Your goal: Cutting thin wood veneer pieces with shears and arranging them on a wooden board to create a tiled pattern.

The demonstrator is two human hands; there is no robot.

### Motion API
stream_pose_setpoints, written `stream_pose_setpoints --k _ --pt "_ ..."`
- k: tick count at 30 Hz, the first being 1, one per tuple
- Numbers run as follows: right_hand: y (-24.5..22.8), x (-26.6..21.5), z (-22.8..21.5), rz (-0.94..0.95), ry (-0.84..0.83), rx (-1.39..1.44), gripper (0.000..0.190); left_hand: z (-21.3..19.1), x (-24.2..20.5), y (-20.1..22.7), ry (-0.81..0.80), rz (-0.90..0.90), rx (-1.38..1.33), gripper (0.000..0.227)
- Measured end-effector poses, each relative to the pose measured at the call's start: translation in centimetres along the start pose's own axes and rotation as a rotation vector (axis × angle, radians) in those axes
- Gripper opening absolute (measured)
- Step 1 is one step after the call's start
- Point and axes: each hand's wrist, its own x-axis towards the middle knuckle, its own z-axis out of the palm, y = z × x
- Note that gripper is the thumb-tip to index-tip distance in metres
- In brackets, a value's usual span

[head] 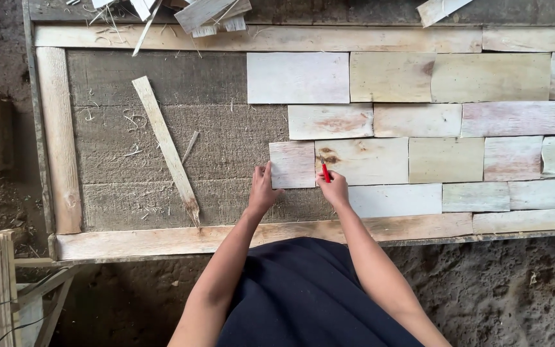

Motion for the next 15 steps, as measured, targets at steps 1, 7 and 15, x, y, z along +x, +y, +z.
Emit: stream_pose_setpoints --k 1,7,15 --pt "-0.5 -0.3 -0.2 0.003 -0.002 0.001 0.023 0.0 0.0 -0.1 -0.003 -0.002 0.002 0.107" --pt "-0.1 0.4 0.0 -0.007 -0.025 -0.018 0.028 0.3 -0.2 -0.5 0.007 0.034 0.06 0.103" --pt "0.4 1.2 0.4 -0.036 -0.03 0.047 0.027 1.5 0.3 -1.9 0.013 0.024 0.049 0.101"
